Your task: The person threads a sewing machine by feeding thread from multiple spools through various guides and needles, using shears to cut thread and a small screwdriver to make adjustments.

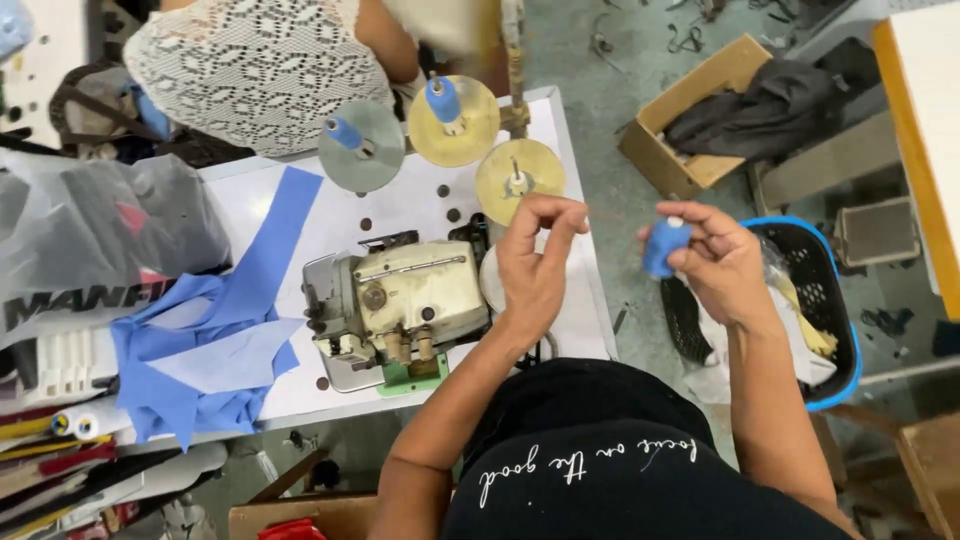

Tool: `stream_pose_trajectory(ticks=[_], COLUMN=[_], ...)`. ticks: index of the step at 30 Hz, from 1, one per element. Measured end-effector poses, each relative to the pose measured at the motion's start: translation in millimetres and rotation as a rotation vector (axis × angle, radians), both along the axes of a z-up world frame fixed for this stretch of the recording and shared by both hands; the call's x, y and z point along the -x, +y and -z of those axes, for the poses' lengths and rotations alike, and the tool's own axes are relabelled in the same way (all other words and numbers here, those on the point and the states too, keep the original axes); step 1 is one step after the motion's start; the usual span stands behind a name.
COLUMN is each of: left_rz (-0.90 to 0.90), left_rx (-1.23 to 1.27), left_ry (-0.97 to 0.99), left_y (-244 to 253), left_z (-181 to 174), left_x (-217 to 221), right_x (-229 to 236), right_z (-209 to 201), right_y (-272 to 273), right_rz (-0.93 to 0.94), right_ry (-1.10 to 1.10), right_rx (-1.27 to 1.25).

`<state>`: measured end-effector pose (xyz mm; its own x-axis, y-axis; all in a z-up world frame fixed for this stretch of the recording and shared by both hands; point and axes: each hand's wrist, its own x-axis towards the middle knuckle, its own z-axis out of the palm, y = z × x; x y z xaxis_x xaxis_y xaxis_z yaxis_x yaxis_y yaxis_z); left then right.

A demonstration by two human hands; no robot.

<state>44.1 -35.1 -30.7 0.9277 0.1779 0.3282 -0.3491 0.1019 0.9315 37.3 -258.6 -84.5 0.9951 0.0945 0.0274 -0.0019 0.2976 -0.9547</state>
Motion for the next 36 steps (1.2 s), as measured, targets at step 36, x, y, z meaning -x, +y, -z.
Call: stream_pose_trajectory(ticks=[36], left_rz=[0.025], left_rx=[-0.168], left_ry=[-0.068], left_y=[11.8], left_z=[-1.0], left_x=[11.4], right_x=[-26.2], right_z=[-17.0], right_y=[32.6], right_rz=[-0.095], right_ry=[-0.244], right_rx=[0.038])
